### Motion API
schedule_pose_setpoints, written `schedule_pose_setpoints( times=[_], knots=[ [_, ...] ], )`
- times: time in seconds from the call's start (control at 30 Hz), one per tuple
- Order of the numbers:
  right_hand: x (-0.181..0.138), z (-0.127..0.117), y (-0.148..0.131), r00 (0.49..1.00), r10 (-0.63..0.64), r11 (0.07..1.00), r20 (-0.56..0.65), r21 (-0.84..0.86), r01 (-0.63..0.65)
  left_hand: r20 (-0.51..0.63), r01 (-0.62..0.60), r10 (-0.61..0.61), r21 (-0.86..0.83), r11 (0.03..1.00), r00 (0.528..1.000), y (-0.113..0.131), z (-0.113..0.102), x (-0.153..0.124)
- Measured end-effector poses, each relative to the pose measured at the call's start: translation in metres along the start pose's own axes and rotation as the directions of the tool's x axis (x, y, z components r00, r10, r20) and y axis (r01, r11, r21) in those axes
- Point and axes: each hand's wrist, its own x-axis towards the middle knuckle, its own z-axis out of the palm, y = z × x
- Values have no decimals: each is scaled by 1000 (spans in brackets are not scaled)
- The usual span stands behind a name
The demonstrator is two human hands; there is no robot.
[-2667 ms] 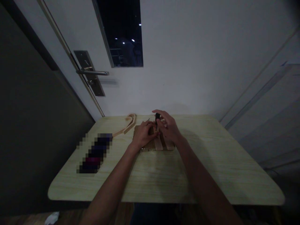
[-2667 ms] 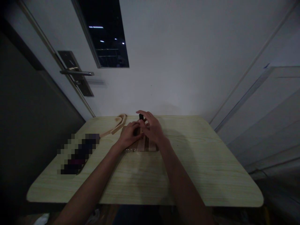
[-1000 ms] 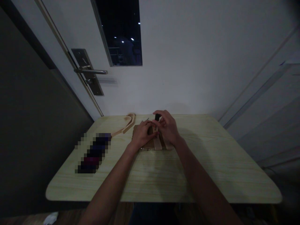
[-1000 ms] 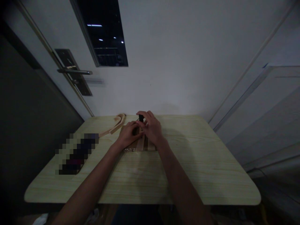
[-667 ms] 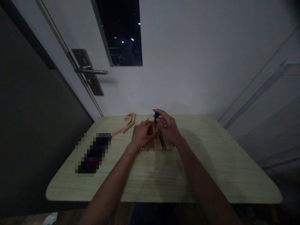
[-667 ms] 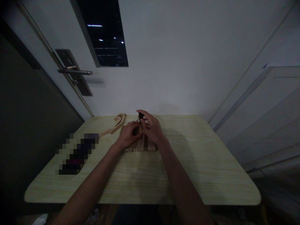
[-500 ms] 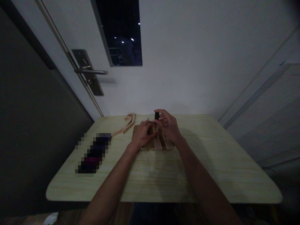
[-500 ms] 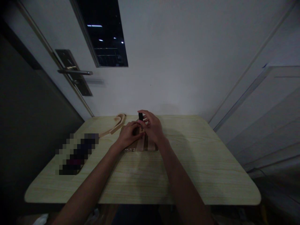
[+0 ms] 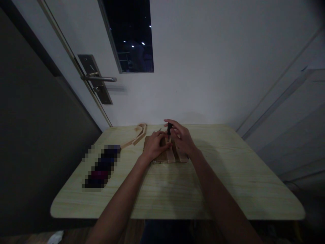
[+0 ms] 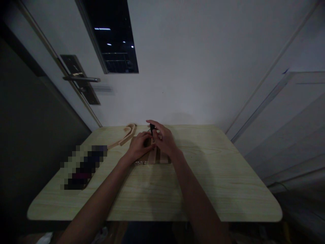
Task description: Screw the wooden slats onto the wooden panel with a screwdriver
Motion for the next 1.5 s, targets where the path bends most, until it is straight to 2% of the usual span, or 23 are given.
schedule_pose_setpoints(
  times=[0.1, 0.23, 0.37, 0.47, 0.6, 0.7, 0.8, 0.9, 1.0, 1.13, 1.3, 1.43, 1.5],
  knots=[
    [1, 1, 2, 999, 43, 999, -13, 18, -43, -4, -9, 9, 9, 1000, 1000, -1, 1, 0],
    [1, 3, 7, 992, 85, 994, -93, -55, -90, -8, -6, 6, 2, 1000, 1000, -1, 1, 1],
    [1, 7, 8, 982, 28, 984, -186, -165, -59, -2, -7, 7, 3, 1000, 1000, 1, 0, 0],
    [2, 6, 6, 977, -5, 969, -211, -243, -47, -3, -4, 4, 6, 1000, 1000, 2, -1, 0],
    [1, 2, 4, 991, -3, 970, -136, -243, -30, 7, -1, 1, -5, 1000, 1000, 1, -1, 0],
    [0, -1, 5, 999, -7, 994, -49, -113, 2, 4, -5, 5, -24, 1000, 1000, 0, 0, 0],
    [-1, 0, 6, 1000, 25, 999, -6, -19, -25, 0, -11, 11, -32, 999, 1000, 0, 0, 1],
    [-1, 1, 7, 998, 63, 998, -30, -27, -64, -1, -4, 4, -17, 1000, 1000, 1, 0, 1],
    [0, 3, 9, 991, 87, 992, -105, -81, -95, -1, 0, 0, -7, 1000, 1000, 2, -1, 1],
    [0, 5, 11, 981, 39, 977, -188, -199, -77, 1, 5, -5, 1, 1000, 1000, 2, -1, 0],
    [0, -1, 9, 995, -26, 965, -92, -262, 1, -9, -8, 8, -16, 1000, 1000, 0, 0, 0],
    [0, -7, 6, 998, -60, 986, -6, -155, 58, -1, -3, 3, -16, 1000, 1000, 1, 0, 0],
    [0, -7, 6, 999, -54, 994, -4, -100, 54, 2, 0, 0, -14, 1000, 1000, 1, 0, 0]
  ],
)
